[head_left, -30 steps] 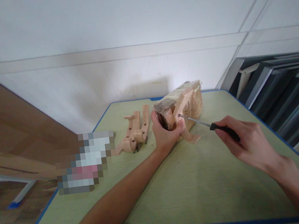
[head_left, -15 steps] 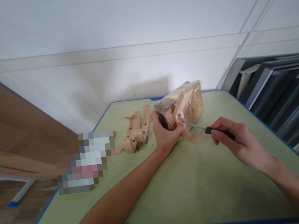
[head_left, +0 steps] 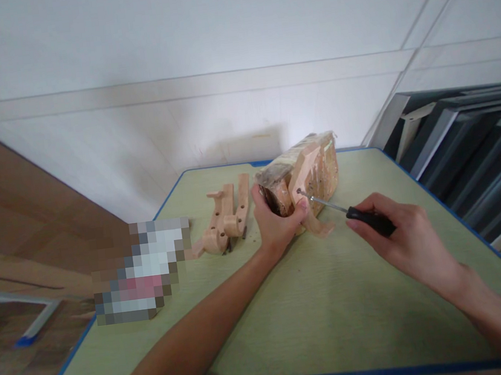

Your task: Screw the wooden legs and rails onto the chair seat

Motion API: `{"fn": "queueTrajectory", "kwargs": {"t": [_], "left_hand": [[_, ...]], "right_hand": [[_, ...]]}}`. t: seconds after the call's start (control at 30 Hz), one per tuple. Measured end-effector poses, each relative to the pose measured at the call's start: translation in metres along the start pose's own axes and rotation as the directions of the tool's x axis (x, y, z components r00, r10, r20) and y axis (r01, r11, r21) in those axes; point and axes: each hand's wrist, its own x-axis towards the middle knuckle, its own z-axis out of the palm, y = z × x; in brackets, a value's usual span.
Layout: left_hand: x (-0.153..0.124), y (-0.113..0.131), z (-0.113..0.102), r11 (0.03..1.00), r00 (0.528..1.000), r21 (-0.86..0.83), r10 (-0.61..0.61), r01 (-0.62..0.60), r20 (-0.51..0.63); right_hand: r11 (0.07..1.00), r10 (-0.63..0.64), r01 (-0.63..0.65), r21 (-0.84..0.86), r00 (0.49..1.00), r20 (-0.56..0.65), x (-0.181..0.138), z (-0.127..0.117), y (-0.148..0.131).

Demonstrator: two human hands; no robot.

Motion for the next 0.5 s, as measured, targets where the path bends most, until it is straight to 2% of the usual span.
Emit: {"fn": "queueTrajectory", "kwargs": {"t": [0.23, 0.5], "left_hand": [[0.0, 0.0, -0.004, 0.996, 0.999, 0.084, -0.012, 0.009, 0.037], [0.002, 0.001, -0.007, 0.984, 0.998, 0.169, 0.043, -0.049, 0.039]], "right_hand": [[0.981, -0.181, 0.175, -0.079, 0.981, -0.074, 0.0, 0.004, 0.007], [0.959, -0.25, 0.236, -0.16, 0.965, -0.074, -0.003, -0.001, 0.01]]}}
